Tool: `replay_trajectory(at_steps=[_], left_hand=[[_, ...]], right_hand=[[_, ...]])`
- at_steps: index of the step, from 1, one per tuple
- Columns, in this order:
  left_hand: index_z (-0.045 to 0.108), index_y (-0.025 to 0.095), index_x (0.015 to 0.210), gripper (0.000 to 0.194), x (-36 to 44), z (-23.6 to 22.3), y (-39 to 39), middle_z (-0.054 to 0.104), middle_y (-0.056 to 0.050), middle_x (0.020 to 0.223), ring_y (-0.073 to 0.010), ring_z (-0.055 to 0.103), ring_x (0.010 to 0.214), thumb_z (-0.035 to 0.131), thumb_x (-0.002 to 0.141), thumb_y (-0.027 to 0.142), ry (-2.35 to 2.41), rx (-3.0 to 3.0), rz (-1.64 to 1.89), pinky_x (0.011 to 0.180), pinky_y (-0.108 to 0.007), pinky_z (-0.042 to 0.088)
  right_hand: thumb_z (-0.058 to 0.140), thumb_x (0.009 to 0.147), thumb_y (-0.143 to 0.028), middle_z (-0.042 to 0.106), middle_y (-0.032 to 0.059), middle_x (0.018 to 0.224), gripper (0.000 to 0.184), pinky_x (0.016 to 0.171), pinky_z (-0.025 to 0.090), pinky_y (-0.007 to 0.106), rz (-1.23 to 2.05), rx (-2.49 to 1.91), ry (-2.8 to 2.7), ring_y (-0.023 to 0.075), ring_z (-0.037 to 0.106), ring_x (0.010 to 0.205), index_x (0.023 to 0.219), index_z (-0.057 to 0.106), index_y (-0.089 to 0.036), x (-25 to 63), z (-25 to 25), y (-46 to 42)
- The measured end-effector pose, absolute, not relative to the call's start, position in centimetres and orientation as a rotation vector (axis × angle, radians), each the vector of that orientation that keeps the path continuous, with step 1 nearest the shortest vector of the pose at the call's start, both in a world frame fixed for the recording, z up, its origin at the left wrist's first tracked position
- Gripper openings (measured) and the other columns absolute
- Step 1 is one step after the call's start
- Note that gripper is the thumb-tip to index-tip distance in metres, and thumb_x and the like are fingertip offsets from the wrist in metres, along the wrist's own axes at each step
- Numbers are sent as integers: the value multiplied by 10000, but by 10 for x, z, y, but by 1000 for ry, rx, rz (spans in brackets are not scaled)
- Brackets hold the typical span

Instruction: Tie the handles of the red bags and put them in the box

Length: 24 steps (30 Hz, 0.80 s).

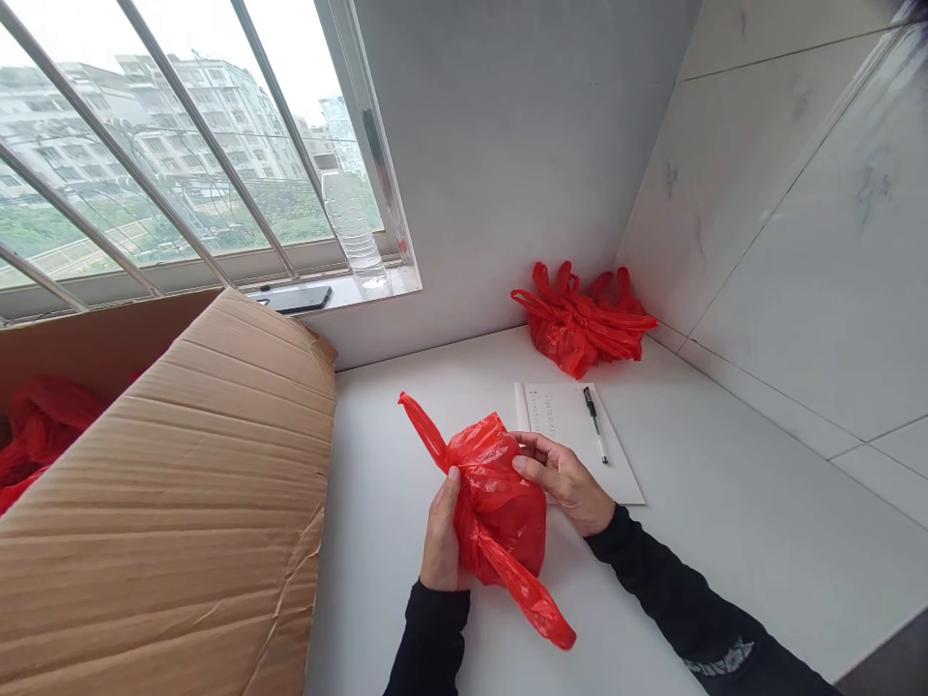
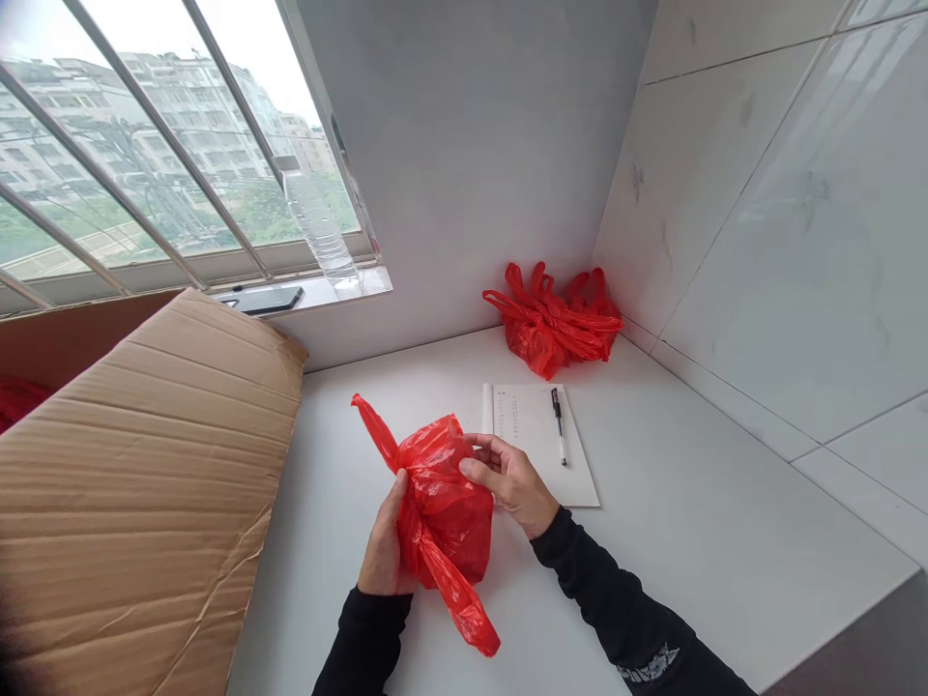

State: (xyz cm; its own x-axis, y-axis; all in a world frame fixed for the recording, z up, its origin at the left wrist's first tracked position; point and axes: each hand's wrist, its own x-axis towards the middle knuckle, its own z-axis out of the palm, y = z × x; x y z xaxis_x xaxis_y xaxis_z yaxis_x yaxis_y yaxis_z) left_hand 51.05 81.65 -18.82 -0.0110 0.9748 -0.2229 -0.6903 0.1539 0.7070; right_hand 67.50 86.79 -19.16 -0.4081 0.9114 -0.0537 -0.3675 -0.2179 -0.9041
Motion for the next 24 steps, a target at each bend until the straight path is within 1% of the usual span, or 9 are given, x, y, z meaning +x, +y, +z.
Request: replay_trajectory(at_steps=[4, 8, 10, 13, 15, 18, 21, 24], left_hand=[[709, 114, 1222, 529, 509, -192, 818, 737, -173, 1175, -375, 679, 1112, 638, 898, 527, 748, 475, 1373, 1008, -483, 506], [702, 136, 1222, 500, 509, -194, 820, 736, -156, 1179, -356, 686, 1097, 683, 873, 494, 754, 515, 1416, 996, -460, 509], [700, 153, 1199, 457, 509, -195, 819, 746, -136, 1148, -330, 697, 1063, 744, 838, 431, 802, 533, 1431, 961, -430, 525], [717, 162, 1099, 377, 509, -197, 818, 766, -98, 1050, -289, 711, 1001, 809, 790, 357, 885, 540, 1431, 908, -378, 538], [724, 159, 1032, 325, 508, -199, 817, 771, -85, 990, -275, 717, 967, 814, 788, 354, 909, 538, 1431, 891, -366, 543], [727, 157, 1010, 303, 508, -202, 818, 771, -73, 947, -255, 726, 908, 801, 802, 365, 915, 544, 1433, 885, -364, 547], [729, 150, 1023, 329, 508, -205, 820, 774, -83, 953, -269, 725, 929, 798, 800, 381, 914, 527, 1446, 901, -376, 548], [731, 139, 1036, 366, 508, -204, 822, 776, -105, 977, -311, 718, 989, 797, 788, 400, 901, 482, 1462, 914, -405, 553]], right_hand=[[816, 813, -389, 691, 53, 1088, 474, 954, 488, 378, 1695, -796, -1164, 219, 632, 1041, 1228, 637, -246, 676, -195, 869], [807, 821, -405, 679, 24, 1023, 429, 878, 499, 357, 1667, -815, -1175, 198, 621, 966, 1178, 613, -267, 675, -196, 868], [806, 821, -415, 675, 12, 1001, 395, 848, 494, 338, 1631, -825, -1185, 186, 610, 932, 1131, 610, -269, 675, -196, 867], [795, 828, -440, 676, 7, 981, 358, 835, 483, 323, 1596, -843, -1200, 173, 601, 902, 1080, 617, -257, 673, -197, 867], [778, 841, -462, 676, 5, 959, 339, 823, 479, 313, 1592, -854, -1186, 166, 601, 881, 1055, 629, -244, 673, -197, 868], [746, 861, -494, 675, 2, 911, 319, 777, 476, 286, 1592, -855, -1144, 150, 599, 828, 999, 650, -223, 673, -198, 869], [737, 867, -499, 685, 9, 899, 314, 765, 481, 278, 1592, -861, -1131, 150, 606, 822, 971, 662, -212, 673, -198, 870], [727, 875, -497, 697, 27, 975, 321, 833, 498, 307, 1594, -862, -1140, 178, 633, 910, 1025, 666, -220, 673, -198, 870]])
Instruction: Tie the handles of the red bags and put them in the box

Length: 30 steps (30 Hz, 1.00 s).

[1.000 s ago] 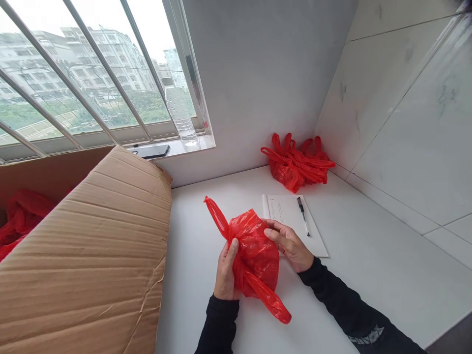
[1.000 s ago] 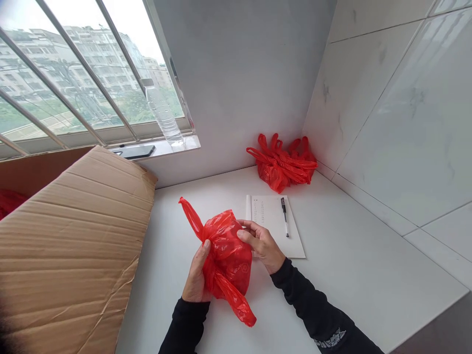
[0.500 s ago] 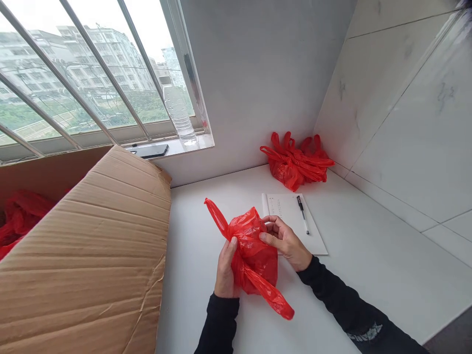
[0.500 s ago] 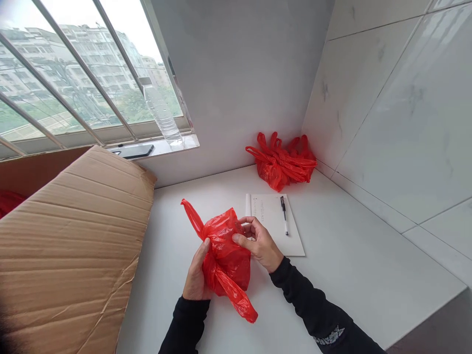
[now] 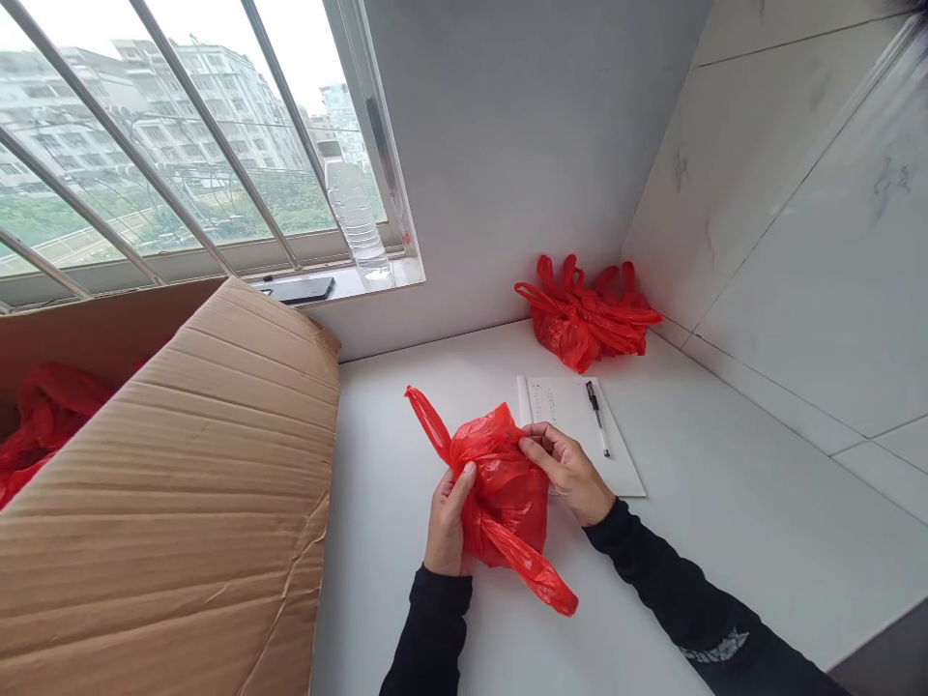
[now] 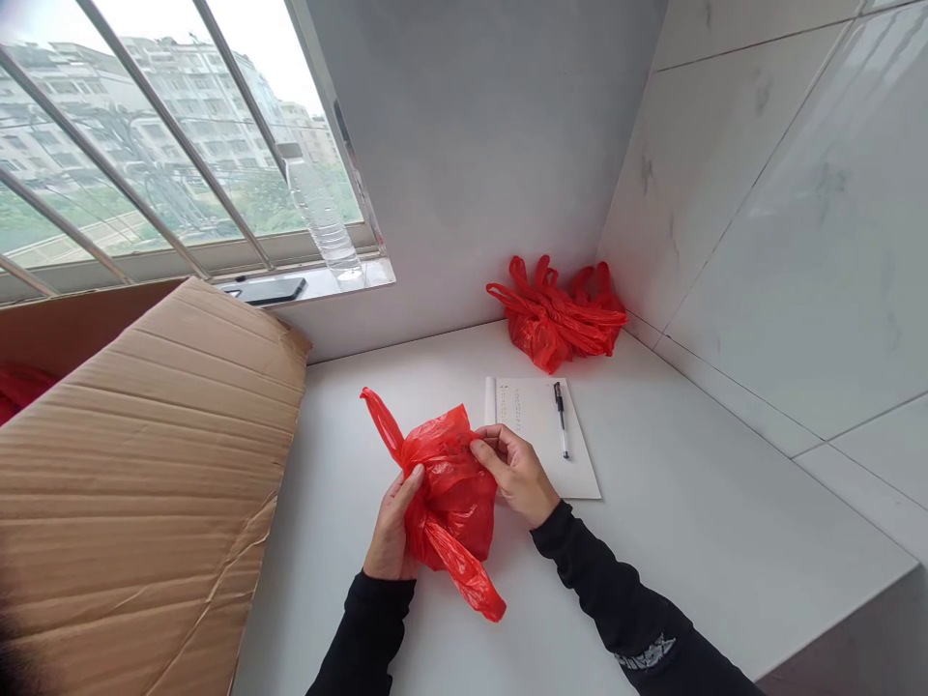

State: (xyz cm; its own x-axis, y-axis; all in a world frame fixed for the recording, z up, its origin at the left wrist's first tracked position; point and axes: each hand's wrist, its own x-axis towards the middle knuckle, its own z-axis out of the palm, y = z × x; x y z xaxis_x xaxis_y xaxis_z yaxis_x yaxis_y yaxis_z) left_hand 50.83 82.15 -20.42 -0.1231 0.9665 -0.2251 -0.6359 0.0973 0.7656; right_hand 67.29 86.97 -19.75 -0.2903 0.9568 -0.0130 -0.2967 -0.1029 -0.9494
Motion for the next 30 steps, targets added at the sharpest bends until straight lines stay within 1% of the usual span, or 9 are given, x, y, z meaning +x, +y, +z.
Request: replay_trajectory(at_steps=[4, 8, 13, 16, 18, 21, 24, 28, 30], left_hand=[[741, 135, 1098, 378, 510, -192, 818, 775, -115, 1030, -330, 702, 1070, 740, 835, 406, 811, 412, 1477, 959, -417, 546], [766, 131, 1073, 338, 511, -181, 814, 787, -106, 977, -326, 694, 1107, 696, 872, 394, 785, 335, 1441, 986, -402, 543], [760, 124, 1084, 345, 510, -183, 815, 783, -124, 1039, -321, 697, 1109, 649, 909, 399, 800, 318, 1402, 981, -402, 550], [754, 133, 1085, 336, 510, -185, 816, 780, -119, 1037, -310, 706, 1085, 651, 908, 399, 809, 319, 1411, 969, -398, 557], [744, 135, 1105, 361, 511, -187, 817, 777, -122, 1035, -317, 705, 1082, 670, 891, 417, 818, 341, 1426, 963, -411, 559], [713, 142, 1155, 424, 511, -192, 819, 766, -127, 1073, -327, 708, 1062, 743, 830, 413, 850, 426, 1452, 946, -427, 560], [694, 156, 1141, 448, 510, -200, 821, 764, -116, 1059, -310, 729, 971, 803, 776, 392, 901, 471, 1470, 895, -419, 568], [702, 164, 1114, 408, 510, -203, 822, 768, -98, 1031, -270, 732, 897, 798, 790, 392, 894, 490, 1461, 849, -380, 567], [714, 175, 1103, 372, 510, -201, 820, 771, -78, 1009, -249, 730, 878, 803, 793, 359, 878, 506, 1452, 831, -350, 560]], right_hand=[[747, 864, -472, 692, 49, 1141, 404, 952, 496, 378, 1619, -836, -1210, 214, 639, 1044, 1183, 620, -258, 672, -197, 868], [791, 829, -426, 693, 55, 1172, 452, 1013, 480, 423, 1578, -857, -1267, 229, 636, 1082, 1208, 605, -262, 674, -197, 868], [798, 819, -397, 698, 52, 1151, 429, 984, 503, 418, 1560, -852, -1243, 230, 648, 1059, 1184, 618, -263, 675, -200, 870], [799, 815, -387, 697, 56, 1174, 417, 987, 502, 415, 1538, -849, -1239, 232, 649, 1071, 1173, 627, -261, 675, -202, 871], [796, 816, -385, 701, 58, 1171, 408, 986, 503, 412, 1528, -854, -1231, 234, 651, 1075, 1166, 631, -258, 674, -203, 871], [788, 823, -387, 709, 56, 1153, 400, 985, 502, 405, 1516, -859, -1230, 231, 655, 1071, 1165, 630, -252, 673, -203, 871], [788, 821, -394, 703, 58, 1171, 401, 989, 499, 396, 1505, -865, -1232, 231, 652, 1079, 1158, 629, -246, 673, -201, 870], [745, 855, -454, 690, 62, 1193, 405, 957, 515, 386, 1557, -867, -1180, 228, 657, 1080, 1172, 588, -258, 672, -195, 867], [742, 854, -481, 693, 58, 1167, 451, 920, 534, 385, 1600, -868, -1146, 227, 674, 1048, 1203, 545, -273, 671, -192, 865]])
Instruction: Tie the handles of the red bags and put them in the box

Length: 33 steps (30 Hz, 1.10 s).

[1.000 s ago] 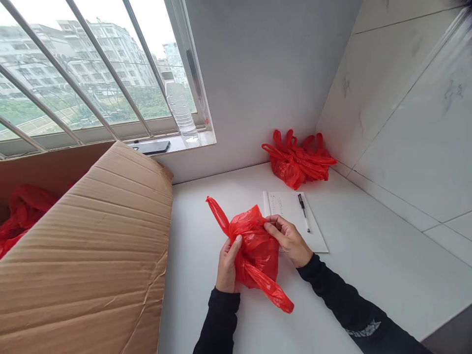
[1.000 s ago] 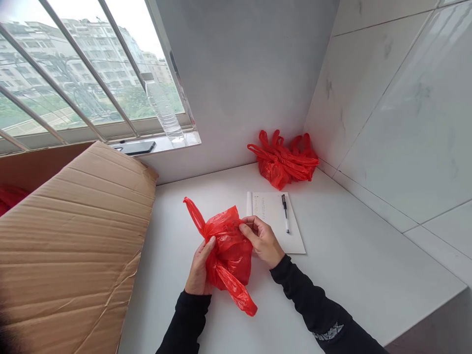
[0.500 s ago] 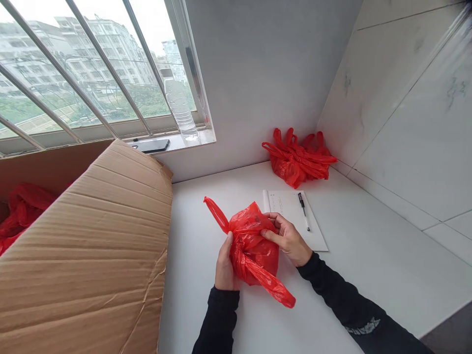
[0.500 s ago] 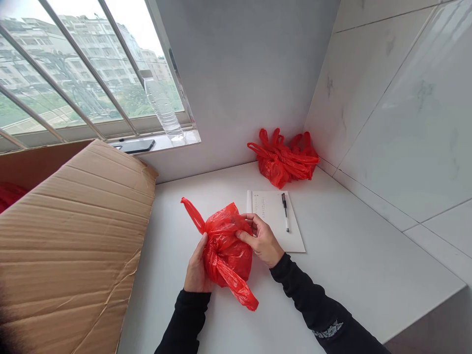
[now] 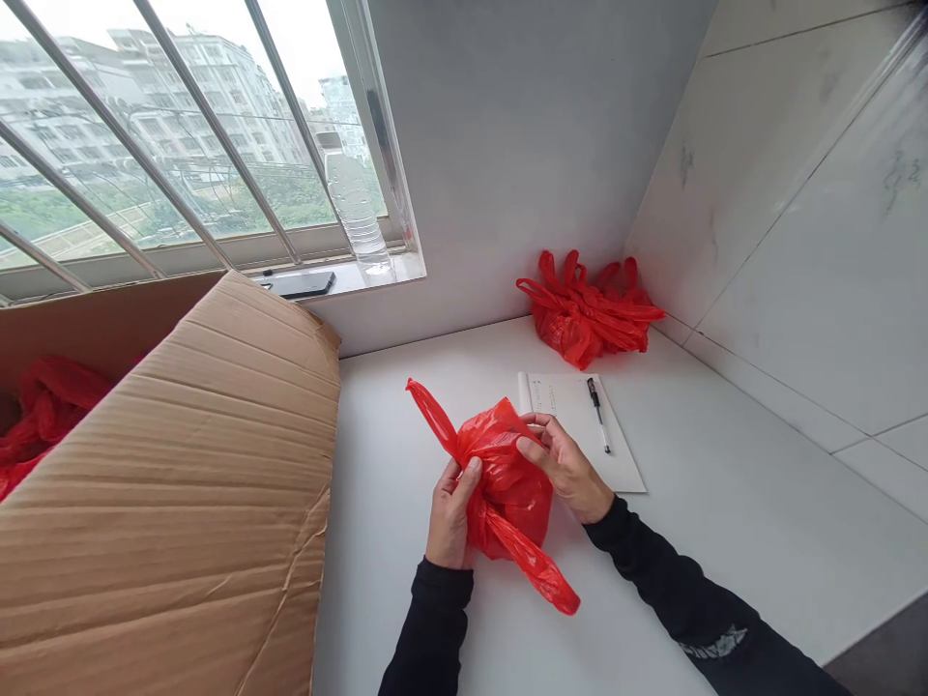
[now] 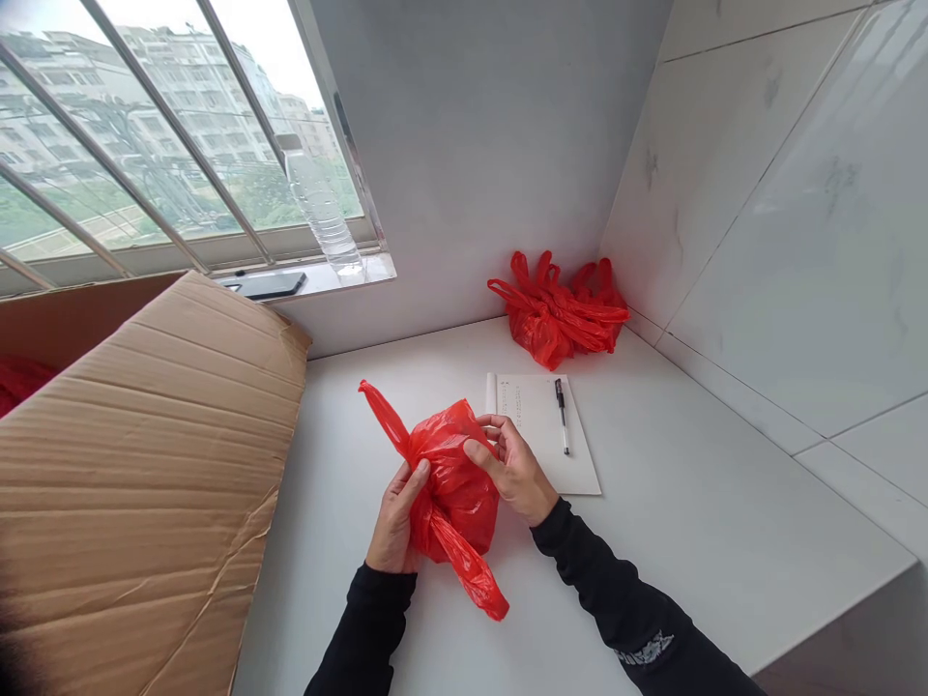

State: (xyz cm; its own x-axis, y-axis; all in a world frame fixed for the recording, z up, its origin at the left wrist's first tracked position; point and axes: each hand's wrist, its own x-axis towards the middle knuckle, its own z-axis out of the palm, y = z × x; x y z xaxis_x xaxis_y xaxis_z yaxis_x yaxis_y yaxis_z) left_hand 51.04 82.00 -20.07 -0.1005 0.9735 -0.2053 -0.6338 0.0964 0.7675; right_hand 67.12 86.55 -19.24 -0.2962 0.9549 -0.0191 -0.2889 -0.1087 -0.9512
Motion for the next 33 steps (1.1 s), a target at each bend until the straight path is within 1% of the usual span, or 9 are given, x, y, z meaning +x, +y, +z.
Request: replay_trajectory(at_steps=[3, 5, 7, 10, 15, 22, 26, 29, 33], left_hand=[[723, 181, 1076, 327, 511, -196, 817, 770, -56, 966, -224, 725, 842, 807, 795, 325, 858, 521, 1436, 802, -320, 550], [721, 178, 1074, 320, 512, -195, 817, 768, -55, 960, -219, 723, 829, 802, 801, 325, 853, 526, 1428, 802, -320, 548], [711, 173, 1111, 357, 511, -194, 817, 768, -73, 989, -237, 727, 850, 793, 807, 343, 859, 534, 1416, 819, -343, 550], [685, 170, 1176, 432, 510, -193, 817, 756, -112, 1080, -294, 724, 939, 782, 809, 375, 865, 536, 1397, 863, -402, 551], [682, 145, 1177, 445, 509, -196, 819, 727, -150, 1162, -336, 692, 1052, 713, 853, 449, 824, 506, 1394, 915, -438, 540], [680, 165, 1142, 406, 510, -199, 821, 725, -116, 1131, -301, 702, 1000, 739, 841, 431, 867, 491, 1445, 890, -405, 540], [680, 153, 1142, 421, 510, -197, 820, 725, -130, 1136, -315, 697, 1017, 728, 848, 451, 858, 497, 1431, 891, -420, 540], [684, 152, 1160, 451, 509, -197, 820, 731, -135, 1138, -323, 698, 1022, 734, 836, 462, 854, 498, 1423, 901, -430, 536], [685, 172, 1174, 437, 509, -195, 819, 743, -116, 1120, -302, 704, 1014, 778, 799, 376, 868, 534, 1422, 902, -394, 527]], right_hand=[[779, 823, -474, 714, 45, 1072, 557, 870, 557, 397, 1686, -847, -1113, 226, 706, 941, 1260, 487, -287, 671, -191, 864], [802, 805, -446, 723, 37, 1035, 590, 862, 559, 396, 1707, -831, -1078, 223, 712, 903, 1272, 478, -286, 672, -190, 864], [819, 794, -412, 723, 31, 1029, 601, 865, 557, 384, 1694, -824, -1048, 219, 708, 912, 1274, 481, -285, 672, -190, 865], [824, 791, -386, 717, 23, 1009, 606, 870, 553, 376, 1681, -824, -1036, 215, 701, 923, 1285, 488, -286, 673, -191, 866], [810, 803, -392, 706, 36, 1059, 589, 901, 543, 383, 1622, -829, -1084, 216, 685, 958, 1297, 508, -284, 673, -194, 867], [768, 839, -393, 689, 36, 1102, 511, 974, 510, 395, 1537, -851, -1166, 217, 660, 1032, 1280, 536, -278, 674, -198, 867], [750, 849, -382, 684, 32, 1111, 466, 977, 507, 398, 1533, -860, -1182, 220, 652, 1046, 1255, 545, -280, 674, -197, 867], [747, 850, -389, 684, 29, 1094, 476, 969, 511, 403, 1549, -861, -1175, 226, 657, 1043, 1262, 535, -283, 673, -197, 867], [758, 851, -395, 690, 31, 1086, 524, 977, 508, 410, 1573, -860, -1164, 223, 661, 1036, 1296, 502, -291, 672, -196, 867]])
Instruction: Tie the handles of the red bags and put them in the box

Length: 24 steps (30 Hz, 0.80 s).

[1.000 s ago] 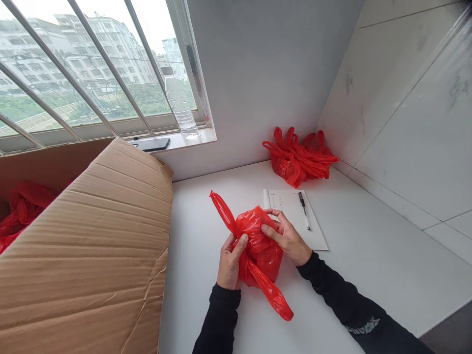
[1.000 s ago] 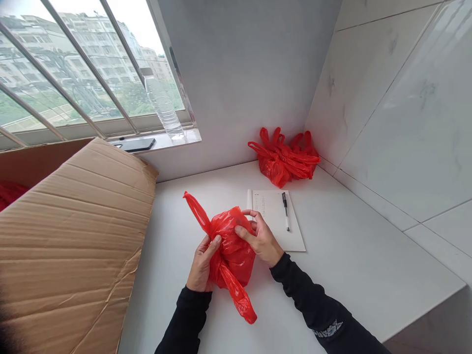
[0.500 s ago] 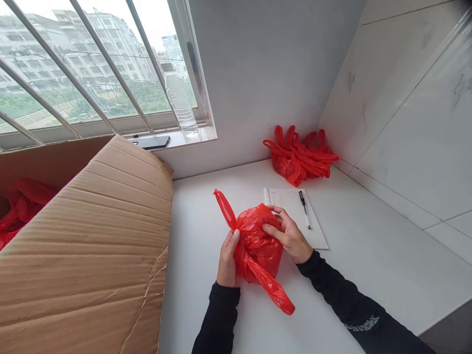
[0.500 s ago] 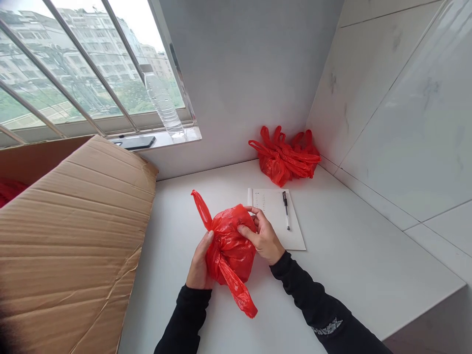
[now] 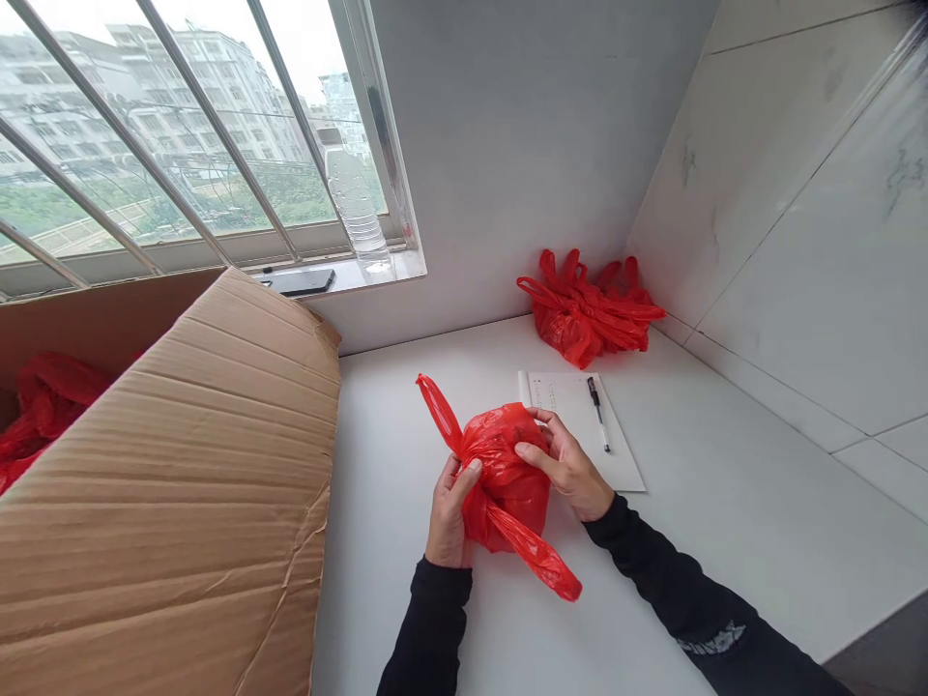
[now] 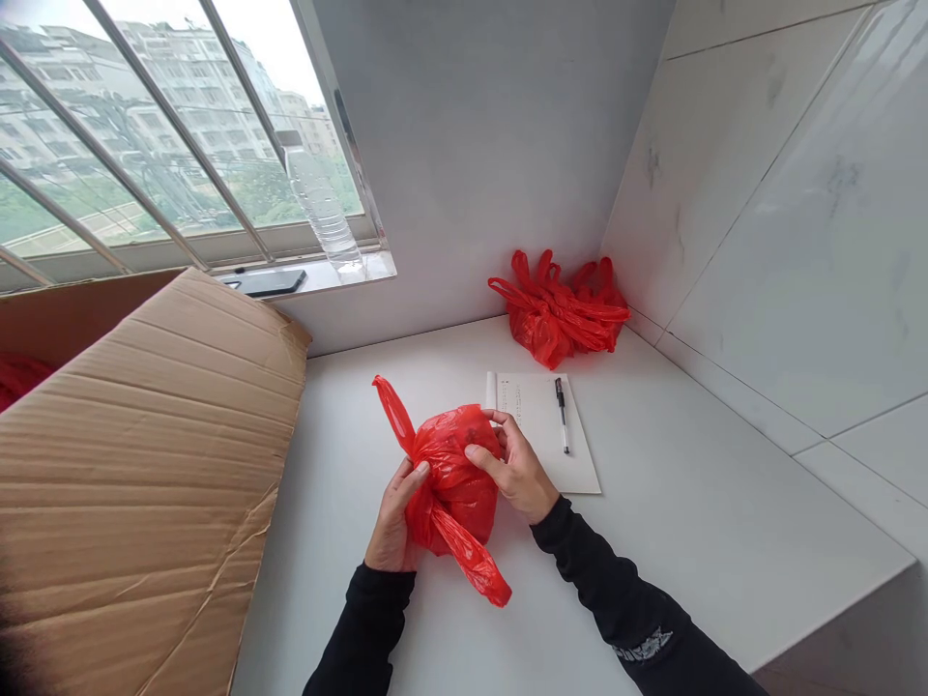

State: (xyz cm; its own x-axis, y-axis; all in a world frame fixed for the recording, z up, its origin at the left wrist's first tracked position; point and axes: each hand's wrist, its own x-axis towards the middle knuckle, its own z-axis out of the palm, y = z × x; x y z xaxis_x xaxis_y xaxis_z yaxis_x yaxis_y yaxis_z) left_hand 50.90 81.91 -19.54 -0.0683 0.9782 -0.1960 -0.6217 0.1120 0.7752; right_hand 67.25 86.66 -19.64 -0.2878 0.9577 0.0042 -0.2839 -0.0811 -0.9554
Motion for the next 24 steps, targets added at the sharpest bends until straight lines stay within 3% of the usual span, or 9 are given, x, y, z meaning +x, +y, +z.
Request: replay_trajectory(at_steps=[14, 24], left_hand=[[693, 172, 1153, 415, 510, -200, 822, 733, -128, 1168, -333, 684, 1085, 755, 821, 413, 879, 499, 1438, 917, -423, 530], [688, 163, 1159, 421, 511, -203, 822, 736, -129, 1152, -304, 696, 1036, 754, 828, 414, 903, 502, 1455, 903, -400, 535]], right_hand=[[762, 835, -386, 685, 36, 1088, 550, 954, 518, 412, 1507, -876, -1206, 222, 663, 998, 1308, 498, -291, 673, -199, 868], [750, 849, -374, 682, 39, 1102, 525, 960, 509, 404, 1496, -865, -1209, 219, 655, 1008, 1301, 496, -285, 672, -200, 869]])
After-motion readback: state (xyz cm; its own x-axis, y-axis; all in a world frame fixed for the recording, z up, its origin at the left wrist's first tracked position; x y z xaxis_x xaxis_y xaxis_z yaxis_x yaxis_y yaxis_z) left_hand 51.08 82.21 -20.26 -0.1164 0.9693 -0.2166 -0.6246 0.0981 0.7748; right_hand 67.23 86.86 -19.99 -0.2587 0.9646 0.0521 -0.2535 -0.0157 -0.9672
